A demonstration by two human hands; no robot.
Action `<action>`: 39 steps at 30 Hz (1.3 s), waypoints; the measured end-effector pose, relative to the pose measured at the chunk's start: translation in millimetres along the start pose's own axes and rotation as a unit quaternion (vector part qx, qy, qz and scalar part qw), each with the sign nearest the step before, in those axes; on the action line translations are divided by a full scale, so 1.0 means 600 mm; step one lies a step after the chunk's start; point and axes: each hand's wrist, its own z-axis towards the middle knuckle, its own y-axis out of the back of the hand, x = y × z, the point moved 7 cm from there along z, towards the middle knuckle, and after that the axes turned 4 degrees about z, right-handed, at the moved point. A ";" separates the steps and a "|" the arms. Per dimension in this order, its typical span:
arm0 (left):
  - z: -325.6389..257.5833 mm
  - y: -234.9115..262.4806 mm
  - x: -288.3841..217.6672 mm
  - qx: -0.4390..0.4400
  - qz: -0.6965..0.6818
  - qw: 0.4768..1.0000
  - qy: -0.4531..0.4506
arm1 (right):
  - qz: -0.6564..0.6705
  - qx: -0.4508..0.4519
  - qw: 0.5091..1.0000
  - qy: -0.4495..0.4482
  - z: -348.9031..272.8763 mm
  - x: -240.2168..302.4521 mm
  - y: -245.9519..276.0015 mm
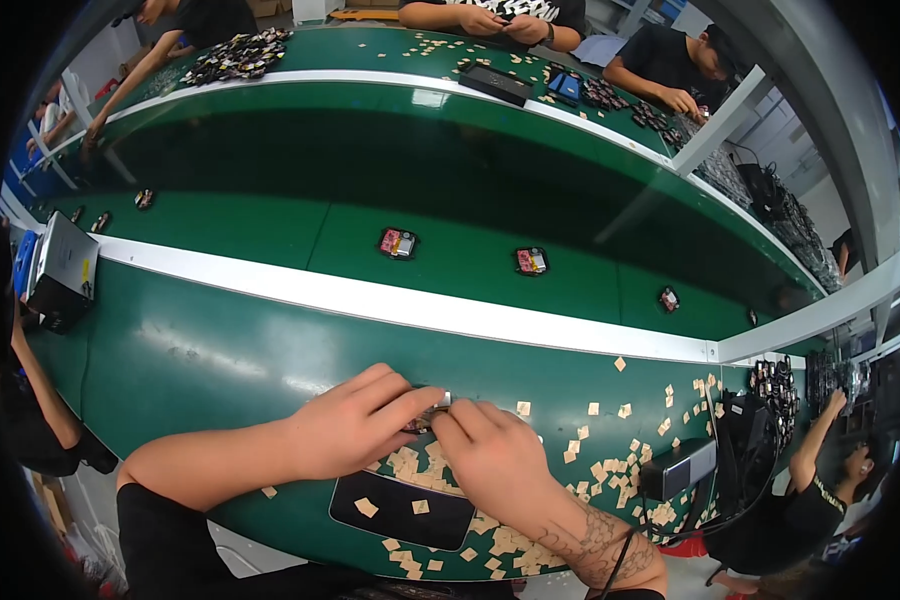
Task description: Assembling small electronic modules by manually applying adhesive pads or square components onto them at a factory line.
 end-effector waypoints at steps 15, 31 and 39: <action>0.000 0.000 0.013 -0.031 -0.041 0.998 0.041 | 0.107 -0.040 0.993 0.000 -0.013 -0.023 0.014; -0.007 0.003 0.003 -0.027 -0.046 0.998 0.035 | 0.281 -0.068 0.947 -0.136 -0.010 -0.073 -0.009; -0.023 -0.002 0.021 -0.027 0.026 0.998 0.041 | 0.338 -0.067 0.937 -0.059 0.007 -0.074 -0.057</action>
